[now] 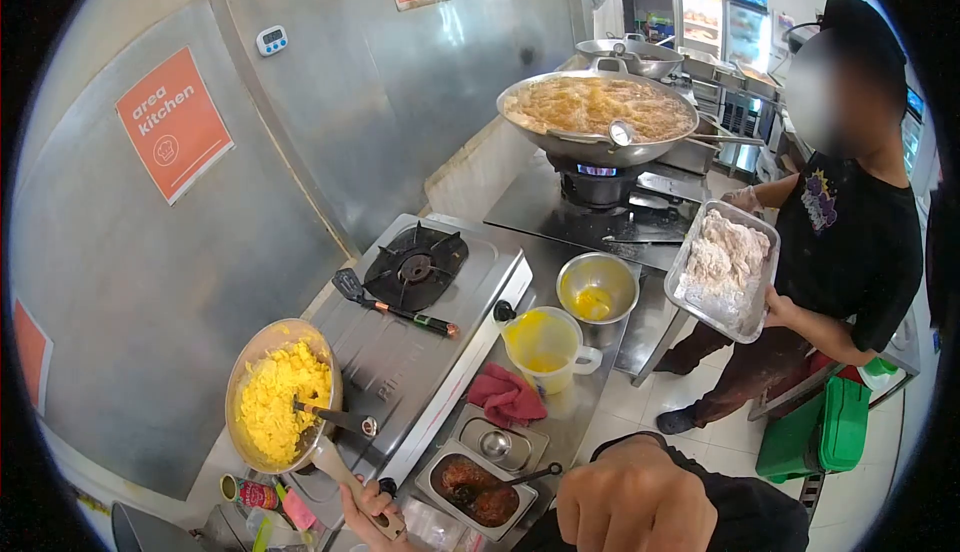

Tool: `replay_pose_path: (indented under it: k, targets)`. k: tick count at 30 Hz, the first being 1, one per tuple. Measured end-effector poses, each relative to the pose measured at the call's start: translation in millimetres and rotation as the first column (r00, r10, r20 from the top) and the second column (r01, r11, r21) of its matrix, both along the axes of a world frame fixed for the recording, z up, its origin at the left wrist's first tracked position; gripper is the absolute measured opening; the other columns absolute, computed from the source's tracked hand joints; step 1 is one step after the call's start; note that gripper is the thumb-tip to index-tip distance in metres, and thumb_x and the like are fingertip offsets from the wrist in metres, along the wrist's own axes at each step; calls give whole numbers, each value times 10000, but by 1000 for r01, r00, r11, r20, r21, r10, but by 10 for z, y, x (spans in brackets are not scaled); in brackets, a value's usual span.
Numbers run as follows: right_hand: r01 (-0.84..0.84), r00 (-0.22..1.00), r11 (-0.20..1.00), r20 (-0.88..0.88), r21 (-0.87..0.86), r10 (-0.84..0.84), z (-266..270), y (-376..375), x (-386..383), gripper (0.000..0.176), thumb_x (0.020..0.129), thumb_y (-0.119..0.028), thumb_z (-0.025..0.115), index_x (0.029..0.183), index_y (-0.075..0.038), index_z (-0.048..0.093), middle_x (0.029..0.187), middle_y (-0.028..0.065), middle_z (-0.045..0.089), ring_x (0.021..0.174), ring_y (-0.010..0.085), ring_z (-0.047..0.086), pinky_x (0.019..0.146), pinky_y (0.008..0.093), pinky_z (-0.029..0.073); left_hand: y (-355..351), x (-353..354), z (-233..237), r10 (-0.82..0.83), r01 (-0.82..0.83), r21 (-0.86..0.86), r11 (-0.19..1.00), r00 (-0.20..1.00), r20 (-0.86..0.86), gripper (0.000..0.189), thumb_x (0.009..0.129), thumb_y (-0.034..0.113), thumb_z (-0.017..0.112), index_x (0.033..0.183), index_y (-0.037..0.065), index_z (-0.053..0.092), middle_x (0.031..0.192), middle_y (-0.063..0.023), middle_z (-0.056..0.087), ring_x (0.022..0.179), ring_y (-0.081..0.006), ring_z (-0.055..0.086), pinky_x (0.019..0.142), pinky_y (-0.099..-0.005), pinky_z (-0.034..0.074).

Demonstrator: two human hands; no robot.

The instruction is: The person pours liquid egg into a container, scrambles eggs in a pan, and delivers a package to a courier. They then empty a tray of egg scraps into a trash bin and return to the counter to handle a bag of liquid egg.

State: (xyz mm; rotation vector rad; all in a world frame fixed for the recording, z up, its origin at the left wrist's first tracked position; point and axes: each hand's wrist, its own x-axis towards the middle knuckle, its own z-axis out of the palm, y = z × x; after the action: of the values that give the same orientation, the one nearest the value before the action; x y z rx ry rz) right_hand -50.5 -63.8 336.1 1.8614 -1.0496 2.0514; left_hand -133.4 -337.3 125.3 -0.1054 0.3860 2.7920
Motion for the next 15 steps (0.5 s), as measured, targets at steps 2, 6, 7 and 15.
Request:
replay_pose_path:
  k: [2,6,7,15]
  targets:
    - [76,991,997,-104,-20,-78,18,-9,-33,203,775,-102,399,754,7,569,469,23,454,299,89,380,265,216,230,26,10,41,13,-13,-24,1000,1000,-1,361,832,341,320,918,7,428,635,-29,385,451,-103,413,434,-283,431]
    - [204,966,978,-151,-50,-209,11,1,-44,180,771,-83,413,743,-39,585,432,11,389,283,84,333,265,215,198,56,15,67,32,-33,-49,998,999,-19,348,832,339,320,901,17,431,626,-20,379,428,-88,400,417,-272,427]
    - [238,958,969,-151,-62,-245,13,-1,-41,170,764,-70,418,748,-51,586,427,10,374,280,81,314,268,213,187,62,18,72,41,-41,-47,998,999,5,343,832,339,321,892,20,431,622,-16,375,419,-85,393,408,-269,424]
    - [179,970,982,-155,-62,-186,-38,-15,-70,181,752,-19,414,790,-67,585,435,10,371,277,68,286,271,202,166,57,1,66,50,-48,-19,999,996,70,327,832,363,303,926,74,423,621,-16,368,423,-103,360,375,-288,391]
